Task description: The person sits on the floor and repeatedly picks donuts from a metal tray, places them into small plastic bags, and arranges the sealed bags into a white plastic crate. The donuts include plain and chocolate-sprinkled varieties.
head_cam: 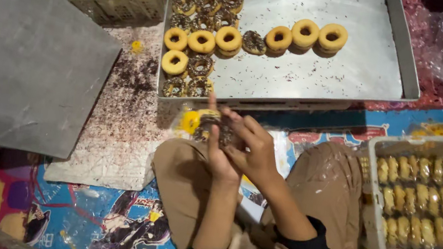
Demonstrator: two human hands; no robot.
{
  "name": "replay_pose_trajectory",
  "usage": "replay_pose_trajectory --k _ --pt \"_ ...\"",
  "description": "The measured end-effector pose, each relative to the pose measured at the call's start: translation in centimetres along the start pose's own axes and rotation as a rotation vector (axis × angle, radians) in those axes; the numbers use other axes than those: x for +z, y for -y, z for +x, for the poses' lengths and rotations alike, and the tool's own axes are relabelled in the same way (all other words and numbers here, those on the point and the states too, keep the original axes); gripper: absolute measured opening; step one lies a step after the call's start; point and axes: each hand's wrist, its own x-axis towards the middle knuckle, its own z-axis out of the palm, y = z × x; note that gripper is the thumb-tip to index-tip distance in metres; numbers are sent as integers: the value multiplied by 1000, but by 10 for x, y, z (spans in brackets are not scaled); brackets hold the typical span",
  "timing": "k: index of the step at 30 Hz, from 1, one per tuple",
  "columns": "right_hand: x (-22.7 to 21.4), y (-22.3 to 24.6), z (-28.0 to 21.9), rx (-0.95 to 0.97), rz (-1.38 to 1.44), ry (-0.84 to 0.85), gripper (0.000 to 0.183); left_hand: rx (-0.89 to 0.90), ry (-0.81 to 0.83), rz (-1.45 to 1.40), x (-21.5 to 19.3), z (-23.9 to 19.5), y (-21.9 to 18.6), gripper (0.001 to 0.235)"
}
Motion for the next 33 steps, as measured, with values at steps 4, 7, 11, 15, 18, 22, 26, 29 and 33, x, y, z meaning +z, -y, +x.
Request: replay_pose_trajectory --k 4,7,11,15,18,22,26,29,33 --pt "-12 14 -4 62 430 95 39 -54 -71 81 -10 -8 3 67" --pt "-13 19 -5 88 229 -311 21 -173 -192 -10 -41 -20 15 63" --pt "-23 6 -7 54 165 -193 17 -178 -351 -50 -96 -34 9 47" --pt "-50 -12 13 -25 54 369 13 -97 -338 308 -116 -31 -8 53" --pt "-78 -9 28 52 125 594 15 -70 153 1013 -86 -11 -16 38" --pt "-120 8 17 142 338 304 19 117 591 1673 -6 4 -32 14" --pt "-124 14 -2 104 428 262 18 286 820 1729 63 -4 -50 26" --pt "-118 8 2 -168 187 217 19 388 876 1749 89 -12 -55 27" --pt "-113 5 11 -573 -57 192 20 315 603 1749 95 -19 -55 23"
